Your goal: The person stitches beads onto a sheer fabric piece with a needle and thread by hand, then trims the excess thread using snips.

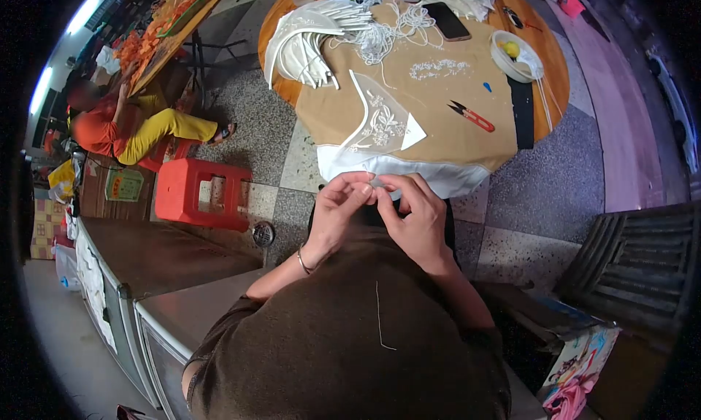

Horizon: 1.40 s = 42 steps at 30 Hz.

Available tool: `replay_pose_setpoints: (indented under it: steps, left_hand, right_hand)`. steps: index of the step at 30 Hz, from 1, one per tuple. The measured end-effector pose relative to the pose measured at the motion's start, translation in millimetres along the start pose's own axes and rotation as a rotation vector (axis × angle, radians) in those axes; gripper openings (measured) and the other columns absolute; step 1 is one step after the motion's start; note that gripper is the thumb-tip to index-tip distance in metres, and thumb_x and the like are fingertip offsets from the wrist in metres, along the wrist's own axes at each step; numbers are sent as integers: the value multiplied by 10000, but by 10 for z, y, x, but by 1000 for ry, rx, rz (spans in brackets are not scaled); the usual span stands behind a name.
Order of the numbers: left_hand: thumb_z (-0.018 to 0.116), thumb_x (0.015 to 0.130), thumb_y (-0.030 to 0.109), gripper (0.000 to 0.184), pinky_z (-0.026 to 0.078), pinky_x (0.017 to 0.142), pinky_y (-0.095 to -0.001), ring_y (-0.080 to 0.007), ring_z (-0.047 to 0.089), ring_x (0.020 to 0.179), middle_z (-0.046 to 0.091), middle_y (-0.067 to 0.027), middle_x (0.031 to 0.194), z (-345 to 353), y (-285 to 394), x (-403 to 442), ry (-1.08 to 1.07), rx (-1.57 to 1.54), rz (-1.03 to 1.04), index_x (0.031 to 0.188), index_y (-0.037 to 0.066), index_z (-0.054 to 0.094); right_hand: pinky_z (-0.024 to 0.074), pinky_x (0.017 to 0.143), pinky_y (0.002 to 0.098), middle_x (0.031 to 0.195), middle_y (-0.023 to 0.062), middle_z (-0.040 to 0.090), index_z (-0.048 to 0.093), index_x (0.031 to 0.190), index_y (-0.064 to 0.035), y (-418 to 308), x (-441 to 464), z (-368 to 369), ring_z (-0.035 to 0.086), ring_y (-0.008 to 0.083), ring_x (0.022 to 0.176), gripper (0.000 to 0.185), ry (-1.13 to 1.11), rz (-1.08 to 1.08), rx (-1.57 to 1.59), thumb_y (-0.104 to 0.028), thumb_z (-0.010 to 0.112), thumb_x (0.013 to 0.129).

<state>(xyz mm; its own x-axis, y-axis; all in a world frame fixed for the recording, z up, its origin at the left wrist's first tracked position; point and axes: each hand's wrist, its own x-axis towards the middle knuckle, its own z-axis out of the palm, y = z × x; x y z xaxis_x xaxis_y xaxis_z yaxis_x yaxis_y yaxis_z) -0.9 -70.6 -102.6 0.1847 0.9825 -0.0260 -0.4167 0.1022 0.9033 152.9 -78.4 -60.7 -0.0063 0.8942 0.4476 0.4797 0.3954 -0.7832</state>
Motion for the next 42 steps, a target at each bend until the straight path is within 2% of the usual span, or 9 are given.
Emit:
replay_pose_setpoints:
  steps: [14,23,27,29,31,33,37,39,42]
  left_hand:
    - [617,870,-39,393,477,774,-221,-84,591,831,630,-53,877,46,23,-48,-65,229,92,1235,-9,473]
    - [601,874,-51,412,468,762,-224,-91,586,816,608,-50,831,58,45,-56,-136,157,115,1239,8,418]
    - [601,872,-54,405,475,770,-231,-100,597,821,613,-57,829,28,11,-53,-116,157,106,1224,13,411]
    - [602,870,-55,394,479,774,-235,-104,601,824,616,-59,825,5,11,-55,-103,165,98,1210,14,413]
    - [603,872,-50,378,478,776,-234,-104,602,825,620,-58,820,-26,4,-63,-82,160,96,1195,15,417]
    - [606,875,-38,363,476,771,-232,-104,601,820,624,-57,816,-51,-4,-50,-71,140,81,1181,18,420]
    - [612,884,-1,342,466,748,-227,-101,596,797,630,-57,815,-57,4,0,-108,62,10,1168,29,423]
    - [613,887,10,338,462,737,-227,-100,592,785,632,-57,817,-16,38,37,-129,35,-19,1168,32,425]
    - [611,887,10,334,458,727,-230,-100,587,775,633,-59,821,23,88,30,-120,29,-54,1166,34,430]
  right_hand:
    - [379,460,256,723,47,596,651,870,-37,40,-8,-25,460,97,479,91,-102,122,54,-46,680,785]
    - [401,488,251,716,31,583,622,852,-29,155,-39,-19,478,81,514,82,-64,151,58,-17,666,785]
    - [404,548,194,721,-27,562,620,927,-41,366,-49,-133,495,14,623,106,84,225,156,21,603,842]
    - [411,560,192,744,-21,572,620,950,-41,481,55,-367,508,36,630,72,253,182,-95,-41,612,878]
    - [449,596,222,798,13,586,631,937,-46,654,169,-746,546,75,680,90,442,230,-285,-63,650,851]
    - [458,607,223,829,21,598,636,939,-58,864,204,-1125,553,88,676,112,569,218,-73,-35,654,831]
    - [441,553,231,880,38,604,661,945,-64,409,220,-953,517,73,630,172,147,-82,-295,3,673,787]
    - [398,547,218,863,38,605,674,957,-52,219,140,-687,469,87,585,206,-87,41,-128,-9,688,756]
    - [378,492,239,861,39,601,684,981,-70,136,93,-360,439,86,530,278,-160,17,36,-4,706,712]
